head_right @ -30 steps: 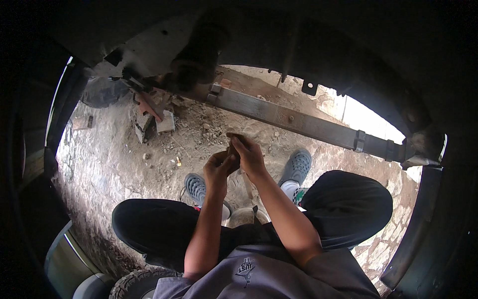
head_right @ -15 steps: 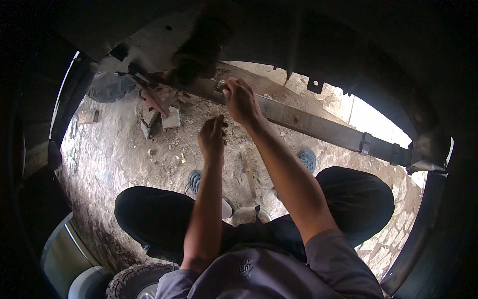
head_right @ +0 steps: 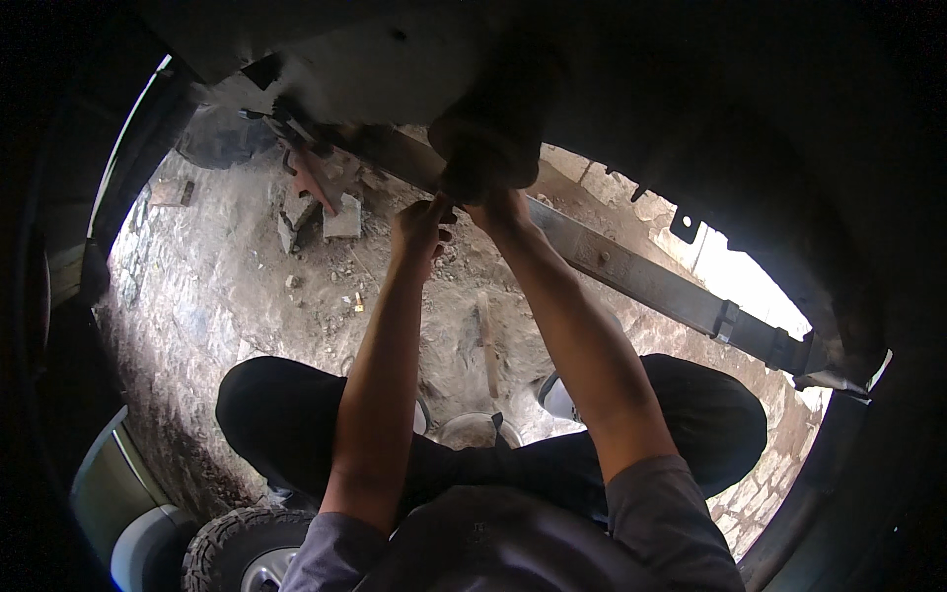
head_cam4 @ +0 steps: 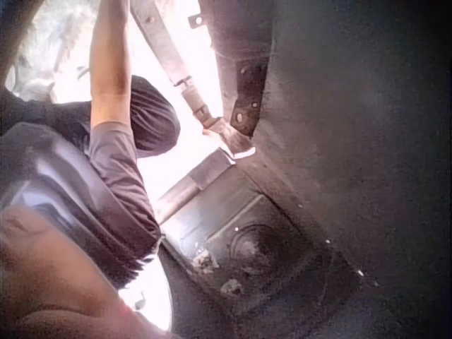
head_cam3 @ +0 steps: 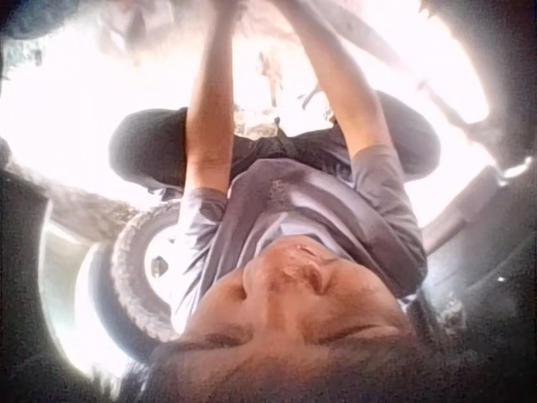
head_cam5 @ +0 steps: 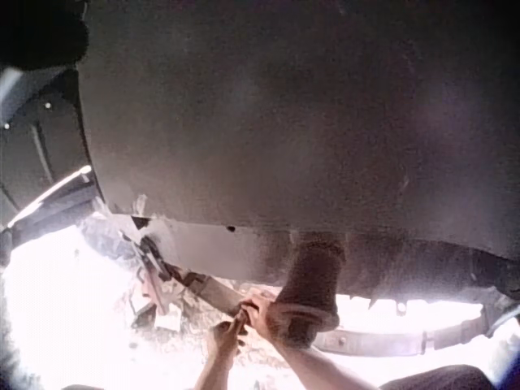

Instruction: The person sits beneath a vehicle and uses a hammer and a small metal piece to tap and adjust a metal bracket on the undercarriage. The person repeatedly hammers the bracket and then uses their hands to position and secure the metal piece.

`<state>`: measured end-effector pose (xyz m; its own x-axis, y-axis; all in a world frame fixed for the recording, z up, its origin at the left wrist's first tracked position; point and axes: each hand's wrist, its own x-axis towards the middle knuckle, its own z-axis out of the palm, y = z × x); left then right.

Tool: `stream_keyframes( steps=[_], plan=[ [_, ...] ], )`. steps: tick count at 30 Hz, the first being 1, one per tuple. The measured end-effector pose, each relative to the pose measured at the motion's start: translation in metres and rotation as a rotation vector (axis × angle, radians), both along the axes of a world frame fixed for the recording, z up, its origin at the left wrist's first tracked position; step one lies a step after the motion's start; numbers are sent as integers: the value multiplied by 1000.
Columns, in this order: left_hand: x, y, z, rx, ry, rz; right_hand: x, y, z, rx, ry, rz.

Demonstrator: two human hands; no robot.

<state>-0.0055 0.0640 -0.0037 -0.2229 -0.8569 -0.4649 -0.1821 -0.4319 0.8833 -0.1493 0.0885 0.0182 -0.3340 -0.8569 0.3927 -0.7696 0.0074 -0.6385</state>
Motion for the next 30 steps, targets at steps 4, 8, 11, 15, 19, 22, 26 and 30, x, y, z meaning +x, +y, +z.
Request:
stream_keyframes(
  steps=[4, 8, 11, 15, 19, 22, 26, 30],
  plan=[
    [7, -5, 3, 112, 114, 23, -1, 23, 19, -26, -78, 108],
    [8, -7, 6, 141, 131, -13, -5, 23, 11, -59, 70, 104],
    [2, -6, 8, 156, 179, -28, -2, 9, 7, -35, -65, 74],
    [9, -9, 6, 174, 143, -22, -2, 13, 14, 21, 21, 105],
    [16, -12, 4, 157, 94, -46, -1, 27, 27, 68, -89, 127],
    [9, -11, 7, 135, 123, -63, -1, 11, 9, -47, -168, 121],
    [12, -13, 8, 148, 143, -74, -1, 4, 22, 42, -20, 151],
    [17, -17, 11, 159, 81, -80, 6, 21, 53, 133, -81, 123]
  ],
)
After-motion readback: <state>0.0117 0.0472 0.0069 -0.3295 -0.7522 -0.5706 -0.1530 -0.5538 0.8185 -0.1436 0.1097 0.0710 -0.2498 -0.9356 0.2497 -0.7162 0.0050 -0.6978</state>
